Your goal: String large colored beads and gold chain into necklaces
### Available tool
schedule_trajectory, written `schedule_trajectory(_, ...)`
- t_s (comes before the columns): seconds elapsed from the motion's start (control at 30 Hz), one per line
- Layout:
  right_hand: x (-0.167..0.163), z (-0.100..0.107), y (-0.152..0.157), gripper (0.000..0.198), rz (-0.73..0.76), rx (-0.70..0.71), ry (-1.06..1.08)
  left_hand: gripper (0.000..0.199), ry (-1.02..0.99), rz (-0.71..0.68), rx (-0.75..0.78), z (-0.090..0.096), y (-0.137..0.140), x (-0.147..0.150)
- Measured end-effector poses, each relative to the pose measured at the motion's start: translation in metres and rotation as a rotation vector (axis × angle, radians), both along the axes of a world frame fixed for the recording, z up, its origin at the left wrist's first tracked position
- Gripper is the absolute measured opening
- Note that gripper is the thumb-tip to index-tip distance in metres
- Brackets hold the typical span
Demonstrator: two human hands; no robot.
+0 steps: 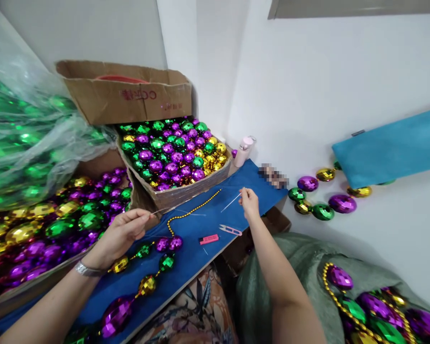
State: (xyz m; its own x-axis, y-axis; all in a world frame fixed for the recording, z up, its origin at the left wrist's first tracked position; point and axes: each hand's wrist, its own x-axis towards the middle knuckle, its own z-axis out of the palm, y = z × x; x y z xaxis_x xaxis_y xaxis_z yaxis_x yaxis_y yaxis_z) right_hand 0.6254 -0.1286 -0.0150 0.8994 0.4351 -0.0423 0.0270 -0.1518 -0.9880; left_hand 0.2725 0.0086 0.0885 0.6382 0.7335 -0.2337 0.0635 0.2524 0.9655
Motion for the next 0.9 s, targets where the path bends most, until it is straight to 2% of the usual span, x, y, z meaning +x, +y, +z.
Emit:
schedule_trajectory(0.17,0.031,-0.029,-0.008,0.035,0.064,-0.362,0.017,0.026,-0.031,0.071,-0.066,0.007,0.003,-0.006)
schedule_trajectory(0.27,0.039,-0.034,-0.006,0.024,0.098,-0.543,-0.072,0.027,0.012,0.118,-0.017,0.007,0.005,-0.007)
schedule_trajectory(0.33,0.041,-0.035,-0.002,0.027,0.109,-0.628,-0.175,0.029,0.048,0.159,0.005,0.005,0.007,-0.007)
schedule_trajectory(0.43,0.036,-0.036,0.014,0.031,0.170,-0.699,-0.356,0.033,0.069,0.236,-0.018,0.003,0.008,-0.006)
schedule_trajectory(0.5,0.030,-0.038,0.030,0.030,0.266,-0.726,-0.458,0.035,0.072,0.268,-0.043,0.004,0.007,-0.004)
schedule_trajectory(0.7,0.017,-0.044,0.079,0.030,0.535,-0.834,-0.613,0.031,0.061,0.269,-0.081,0.013,0.005,-0.007)
schedule_trajectory(0.9,0.015,-0.041,0.087,0.031,0.623,-0.977,-0.684,0.026,-0.015,0.304,-0.111,0.019,0.004,-0.017)
